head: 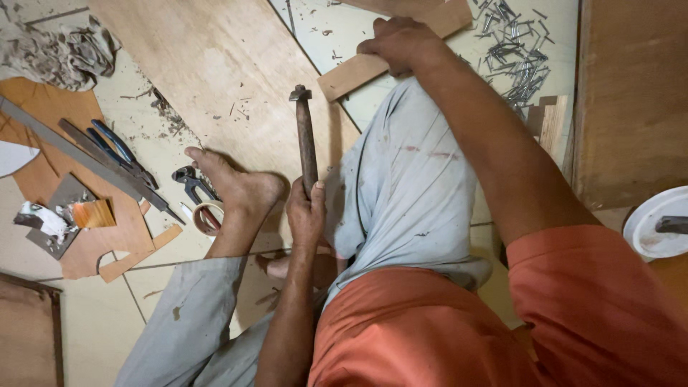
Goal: The person sits on the floor and uses a hammer to drive nails into small wooden strips, attaching them to a larger plywood board. The person repeatedly picks up nails, positions the strips, and hammers them into place.
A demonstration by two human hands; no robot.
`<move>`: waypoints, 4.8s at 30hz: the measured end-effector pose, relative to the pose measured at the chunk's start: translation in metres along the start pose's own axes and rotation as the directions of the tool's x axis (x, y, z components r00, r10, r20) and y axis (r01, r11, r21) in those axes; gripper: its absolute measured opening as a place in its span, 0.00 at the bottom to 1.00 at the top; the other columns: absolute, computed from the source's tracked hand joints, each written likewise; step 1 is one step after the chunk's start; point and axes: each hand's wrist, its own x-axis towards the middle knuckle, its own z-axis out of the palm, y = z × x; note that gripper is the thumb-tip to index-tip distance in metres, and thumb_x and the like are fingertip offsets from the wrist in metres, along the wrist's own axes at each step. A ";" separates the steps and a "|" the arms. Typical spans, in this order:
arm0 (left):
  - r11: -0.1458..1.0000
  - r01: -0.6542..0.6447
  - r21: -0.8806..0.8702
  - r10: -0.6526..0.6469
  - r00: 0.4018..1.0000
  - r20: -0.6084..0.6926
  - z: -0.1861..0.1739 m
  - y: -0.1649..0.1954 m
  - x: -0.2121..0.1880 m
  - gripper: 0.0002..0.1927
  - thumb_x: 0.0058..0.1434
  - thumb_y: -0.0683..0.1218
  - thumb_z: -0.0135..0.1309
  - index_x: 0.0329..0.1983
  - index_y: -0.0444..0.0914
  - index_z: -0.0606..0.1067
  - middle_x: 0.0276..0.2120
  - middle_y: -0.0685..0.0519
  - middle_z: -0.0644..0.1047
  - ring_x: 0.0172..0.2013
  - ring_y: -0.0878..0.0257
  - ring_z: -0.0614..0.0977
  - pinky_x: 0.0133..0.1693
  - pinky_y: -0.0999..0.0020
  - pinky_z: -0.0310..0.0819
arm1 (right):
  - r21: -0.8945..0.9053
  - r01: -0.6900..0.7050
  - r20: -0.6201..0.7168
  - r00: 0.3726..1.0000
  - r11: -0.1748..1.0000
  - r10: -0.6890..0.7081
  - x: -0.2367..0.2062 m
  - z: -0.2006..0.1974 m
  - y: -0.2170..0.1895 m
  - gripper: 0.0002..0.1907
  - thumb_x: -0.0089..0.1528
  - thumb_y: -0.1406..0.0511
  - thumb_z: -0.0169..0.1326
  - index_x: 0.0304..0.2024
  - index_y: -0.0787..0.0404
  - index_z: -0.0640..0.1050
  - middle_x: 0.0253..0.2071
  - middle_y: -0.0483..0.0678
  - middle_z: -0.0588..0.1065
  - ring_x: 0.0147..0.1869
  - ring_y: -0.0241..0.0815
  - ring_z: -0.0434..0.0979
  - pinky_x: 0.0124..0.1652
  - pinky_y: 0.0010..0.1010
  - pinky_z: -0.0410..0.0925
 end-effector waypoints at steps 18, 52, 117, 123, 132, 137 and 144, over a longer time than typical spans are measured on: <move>1.000 0.020 0.001 -0.020 0.995 0.098 0.021 -0.003 0.027 0.24 0.71 0.57 0.51 0.54 0.31 0.75 0.28 0.43 0.78 0.30 0.52 0.81 0.34 0.57 0.75 | -0.022 -0.012 -0.001 1.000 1.000 0.012 0.004 0.009 0.008 0.42 0.49 0.71 0.67 0.63 0.33 0.74 0.61 0.50 0.69 0.67 0.56 0.67 0.60 0.47 0.66; 0.970 -0.241 -0.039 0.241 0.970 -0.019 0.012 -0.021 0.020 0.23 0.72 0.58 0.49 0.56 0.35 0.71 0.37 0.37 0.80 0.38 0.39 0.83 0.41 0.50 0.77 | -0.013 0.039 -0.037 0.999 0.999 -0.039 0.005 0.013 0.009 0.37 0.51 0.72 0.63 0.61 0.37 0.76 0.60 0.52 0.70 0.66 0.58 0.68 0.59 0.47 0.67; 0.767 0.413 -0.490 -0.473 0.881 0.004 -0.035 -0.031 0.012 0.18 0.72 0.54 0.46 0.36 0.35 0.71 0.21 0.57 0.70 0.18 0.68 0.70 0.20 0.70 0.64 | 0.123 -0.048 0.096 0.995 0.991 0.036 0.022 -0.013 -0.083 0.50 0.48 0.55 0.70 0.70 0.45 0.63 0.60 0.54 0.68 0.66 0.56 0.67 0.59 0.48 0.66; 0.732 0.430 -0.528 -0.467 0.881 0.069 -0.033 -0.028 0.034 0.16 0.71 0.54 0.46 0.42 0.36 0.73 0.21 0.57 0.69 0.18 0.68 0.70 0.20 0.70 0.64 | -0.037 -0.039 0.115 0.992 0.999 0.043 0.016 -0.016 -0.095 0.45 0.51 0.62 0.67 0.71 0.41 0.65 0.60 0.55 0.68 0.66 0.57 0.68 0.59 0.49 0.67; 0.738 0.279 -0.614 -0.365 0.931 -0.016 -0.036 -0.046 0.057 0.18 0.73 0.55 0.45 0.44 0.34 0.72 0.22 0.56 0.70 0.17 0.69 0.69 0.19 0.72 0.64 | 0.051 -0.093 0.197 0.977 0.994 0.081 0.024 -0.014 -0.105 0.50 0.52 0.62 0.64 0.74 0.34 0.58 0.60 0.56 0.67 0.64 0.56 0.69 0.59 0.47 0.66; 0.836 0.140 -0.530 -0.259 0.953 -0.156 -0.033 -0.060 0.056 0.21 0.72 0.56 0.42 0.54 0.33 0.68 0.27 0.48 0.73 0.23 0.58 0.74 0.26 0.64 0.67 | 0.068 -0.052 0.215 0.976 0.996 0.036 0.030 -0.006 -0.098 0.48 0.53 0.61 0.62 0.74 0.35 0.58 0.57 0.56 0.70 0.63 0.57 0.71 0.58 0.49 0.67; 0.954 0.301 -0.009 -0.301 0.954 0.011 -0.044 -0.024 0.055 0.34 0.68 0.60 0.43 0.65 0.29 0.68 0.56 0.27 0.73 0.60 0.38 0.73 0.63 0.47 0.67 | 0.082 0.001 0.157 0.987 0.997 -0.014 0.031 0.005 -0.092 0.45 0.53 0.61 0.61 0.73 0.38 0.62 0.53 0.59 0.74 0.57 0.61 0.76 0.54 0.50 0.71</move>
